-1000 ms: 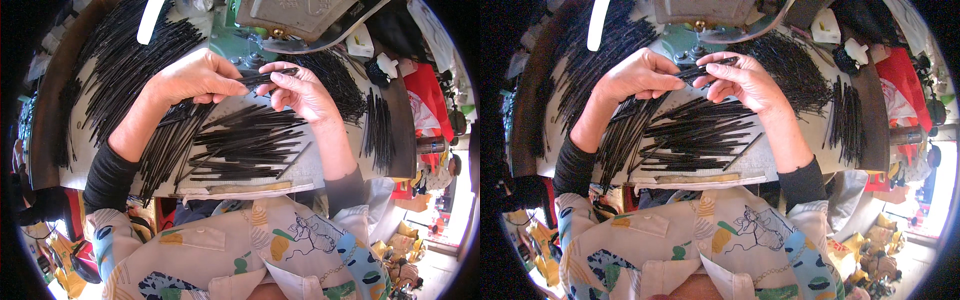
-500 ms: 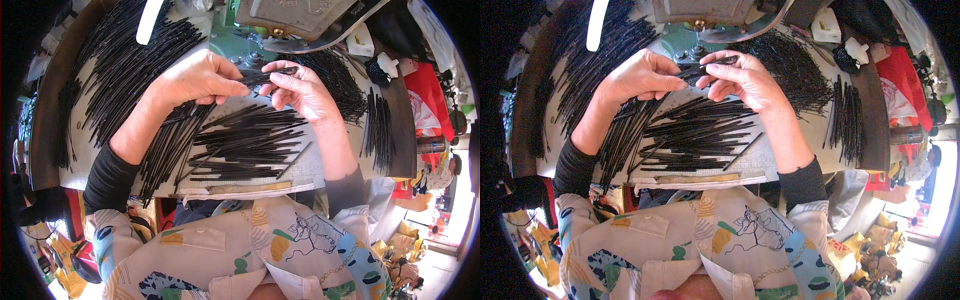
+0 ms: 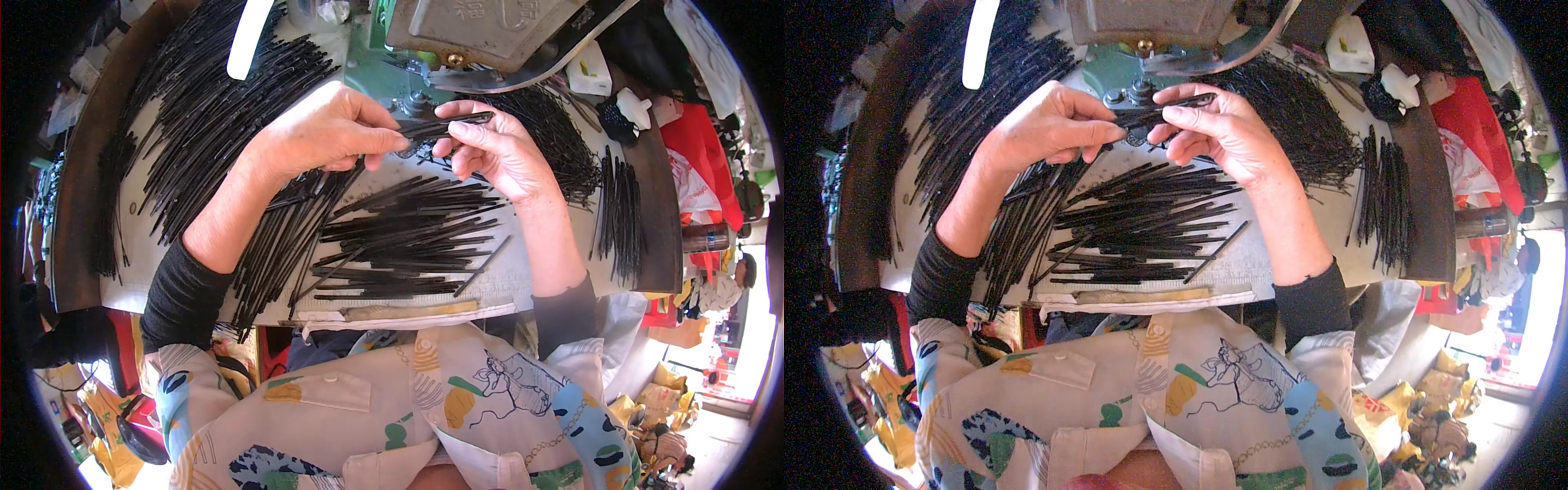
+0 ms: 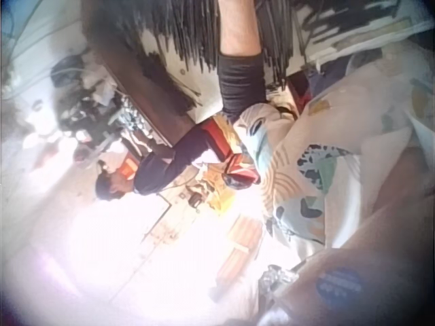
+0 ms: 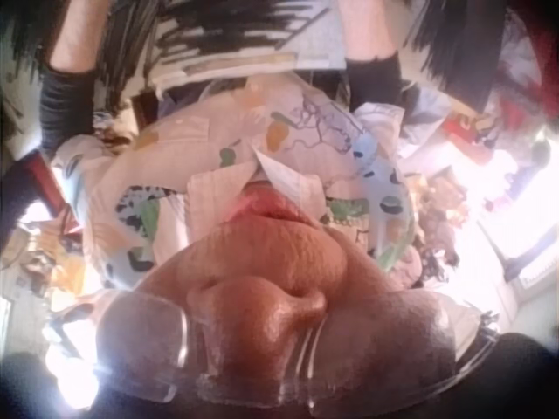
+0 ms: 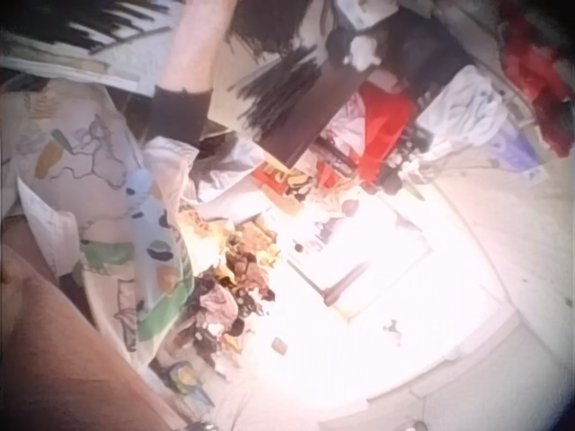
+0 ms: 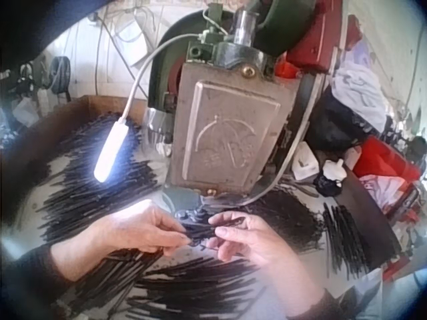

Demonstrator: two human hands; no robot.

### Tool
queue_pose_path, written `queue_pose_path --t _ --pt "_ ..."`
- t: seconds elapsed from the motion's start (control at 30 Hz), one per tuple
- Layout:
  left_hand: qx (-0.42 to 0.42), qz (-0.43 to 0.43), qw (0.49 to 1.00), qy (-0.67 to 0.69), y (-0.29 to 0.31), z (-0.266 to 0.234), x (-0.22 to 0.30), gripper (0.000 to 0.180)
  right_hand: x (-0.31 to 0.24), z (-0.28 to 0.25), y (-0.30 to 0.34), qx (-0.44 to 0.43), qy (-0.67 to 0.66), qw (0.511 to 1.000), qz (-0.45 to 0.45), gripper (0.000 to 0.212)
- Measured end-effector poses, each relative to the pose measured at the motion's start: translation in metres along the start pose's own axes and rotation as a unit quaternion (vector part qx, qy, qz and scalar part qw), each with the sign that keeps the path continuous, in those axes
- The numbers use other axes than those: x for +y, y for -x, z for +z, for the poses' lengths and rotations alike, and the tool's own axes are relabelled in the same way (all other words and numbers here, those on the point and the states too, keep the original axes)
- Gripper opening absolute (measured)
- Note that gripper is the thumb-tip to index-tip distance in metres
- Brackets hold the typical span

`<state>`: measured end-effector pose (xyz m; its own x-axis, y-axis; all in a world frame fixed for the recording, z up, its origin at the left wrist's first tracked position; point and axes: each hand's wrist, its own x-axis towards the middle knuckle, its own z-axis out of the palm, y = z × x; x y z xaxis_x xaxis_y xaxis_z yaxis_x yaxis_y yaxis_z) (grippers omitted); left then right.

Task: The person assembles black plastic components by hand at a workstation, using a manual press machine to join the parts.

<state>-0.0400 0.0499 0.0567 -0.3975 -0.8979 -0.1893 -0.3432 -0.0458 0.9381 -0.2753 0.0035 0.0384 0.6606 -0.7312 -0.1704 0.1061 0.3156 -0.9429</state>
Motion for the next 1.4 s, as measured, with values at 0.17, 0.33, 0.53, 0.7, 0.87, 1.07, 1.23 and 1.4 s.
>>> queue_pose_path --t 0.17,0.33,0.53,0.7,0.87,1.07,1.23,1.4 --pt "0.010 -0.004 1.000 0.002 0.000 0.001 0.000 0.023 0.004 0.000 -0.002 0.008 -0.010 1.000 -0.003 0.030" --pt "0.039 0.026 0.999 -0.020 -0.003 -0.001 -0.001 0.027 0.009 0.004 -0.002 0.060 -0.049 0.996 -0.037 0.026" --pt "0.093 0.031 0.995 0.019 -0.008 -0.016 -0.015 0.034 0.006 -0.005 -0.006 0.122 -0.055 0.987 -0.085 0.023" --pt "0.103 0.031 0.989 0.105 -0.015 -0.013 -0.022 0.034 0.009 -0.009 -0.009 0.129 -0.048 0.985 -0.107 0.022" --pt "0.115 0.029 0.987 0.112 -0.019 -0.006 -0.018 0.031 0.007 -0.010 -0.007 0.138 -0.041 0.983 -0.114 0.021" --pt "0.108 0.033 0.986 0.120 -0.015 -0.010 -0.020 0.030 0.008 -0.007 -0.010 0.132 -0.032 0.985 -0.108 0.018" --pt "0.125 0.011 0.984 0.124 -0.020 -0.007 -0.021 0.029 0.007 -0.008 -0.008 0.139 -0.029 0.984 -0.103 0.021" --pt "0.109 0.001 0.986 0.129 -0.019 -0.010 -0.020 0.029 0.008 -0.009 -0.008 0.141 -0.030 0.984 -0.101 0.022"
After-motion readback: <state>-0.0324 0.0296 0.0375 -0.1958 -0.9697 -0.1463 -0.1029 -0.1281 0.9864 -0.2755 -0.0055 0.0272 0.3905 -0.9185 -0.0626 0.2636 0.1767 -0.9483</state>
